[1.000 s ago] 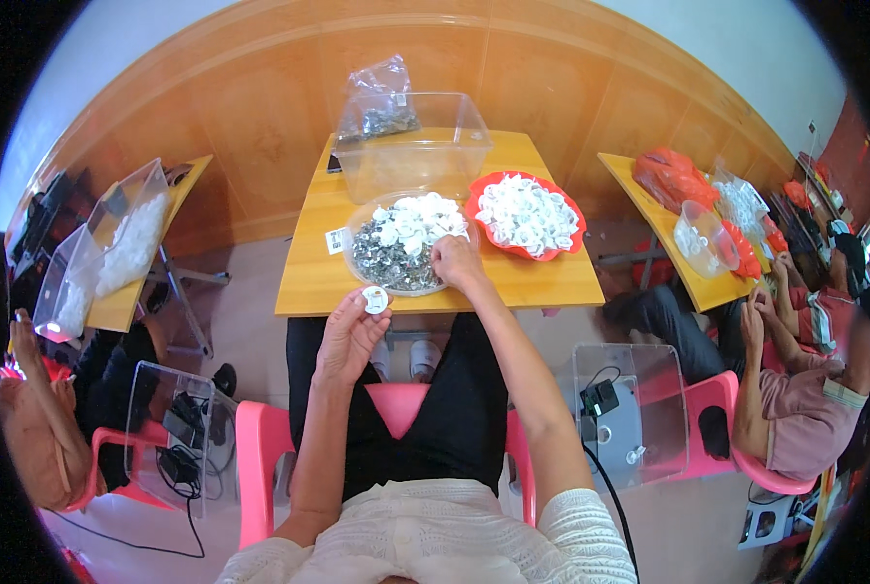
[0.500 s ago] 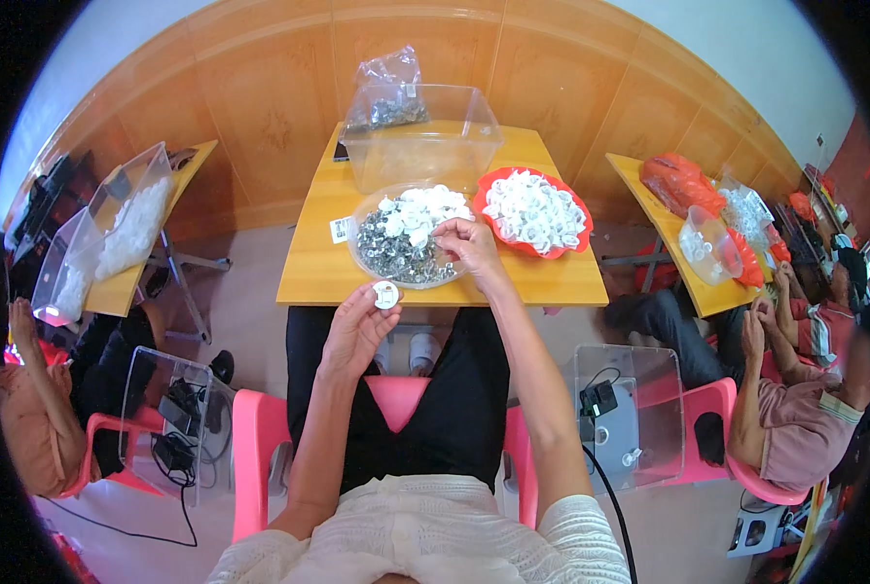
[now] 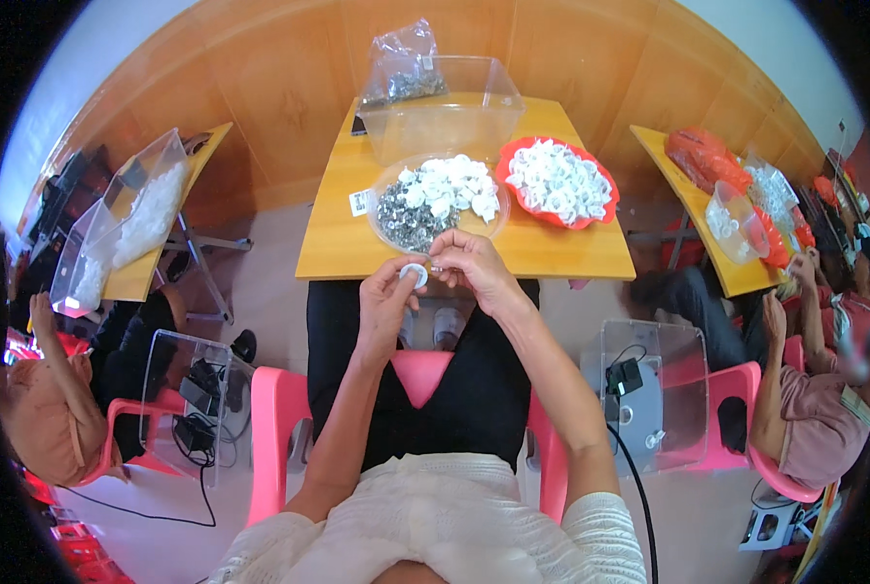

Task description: Assembling small plastic and metal battery components at a workbench.

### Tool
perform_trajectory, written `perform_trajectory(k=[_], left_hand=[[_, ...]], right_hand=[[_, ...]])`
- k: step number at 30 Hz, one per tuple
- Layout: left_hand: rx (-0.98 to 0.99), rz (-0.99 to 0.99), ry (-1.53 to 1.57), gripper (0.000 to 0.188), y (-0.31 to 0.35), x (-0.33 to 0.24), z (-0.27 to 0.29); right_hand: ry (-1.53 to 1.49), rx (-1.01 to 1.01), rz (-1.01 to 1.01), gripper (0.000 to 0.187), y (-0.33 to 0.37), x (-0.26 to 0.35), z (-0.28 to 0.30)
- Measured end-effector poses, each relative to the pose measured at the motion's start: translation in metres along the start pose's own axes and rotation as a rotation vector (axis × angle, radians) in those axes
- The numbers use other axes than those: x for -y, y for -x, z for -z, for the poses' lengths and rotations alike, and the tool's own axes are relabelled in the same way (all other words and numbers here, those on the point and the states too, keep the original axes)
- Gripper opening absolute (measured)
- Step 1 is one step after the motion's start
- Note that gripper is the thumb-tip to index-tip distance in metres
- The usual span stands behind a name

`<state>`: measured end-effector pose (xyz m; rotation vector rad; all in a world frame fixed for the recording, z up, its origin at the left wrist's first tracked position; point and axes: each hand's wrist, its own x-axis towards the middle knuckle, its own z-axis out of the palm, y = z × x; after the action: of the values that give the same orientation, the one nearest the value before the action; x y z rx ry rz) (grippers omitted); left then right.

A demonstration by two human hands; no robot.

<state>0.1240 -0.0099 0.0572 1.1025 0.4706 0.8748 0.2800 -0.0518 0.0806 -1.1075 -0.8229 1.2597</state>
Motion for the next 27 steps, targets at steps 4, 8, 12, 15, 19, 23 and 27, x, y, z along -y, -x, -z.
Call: perform_trajectory(k=[4,8,12,15,19,23,27], left_hand=[[-0.028,-0.175,-0.168,0.021,-0.002,0.015,-0.002],[-0.123,-0.259,-0.335,0.018,0.001,0.016,-0.006],[-0.186,-0.617,-0.903,0.02,0.005,0.009,-0.01],[-0.201,-0.664,-0.868,0.019,0.008,0.01,-0.016],[-0.21,-0.671,-0.876,0.016,0.006,0.014,-0.013],[-0.204,-0.649,-0.907,0.014,0.004,0.012,-0.01],[-0.222,-0.552,-0.818,0.011,0.001,0.014,-0.007]], right_hand=[[0.059,-0.011,-0.008,0.005,0.0,-0.005,0.0],[0.178,-0.058,-0.024,0.004,0.0,-0.011,-0.004],[0.227,-0.127,-0.068,0.005,0.001,-0.013,-0.007],[0.216,-0.15,-0.071,0.005,0.001,-0.014,-0.008],[0.244,-0.142,-0.066,0.005,0.003,-0.014,-0.011],[0.266,-0.123,-0.067,0.005,0.002,-0.015,-0.013],[0.278,-0.119,-0.053,0.007,0.003,-0.012,-0.017]])
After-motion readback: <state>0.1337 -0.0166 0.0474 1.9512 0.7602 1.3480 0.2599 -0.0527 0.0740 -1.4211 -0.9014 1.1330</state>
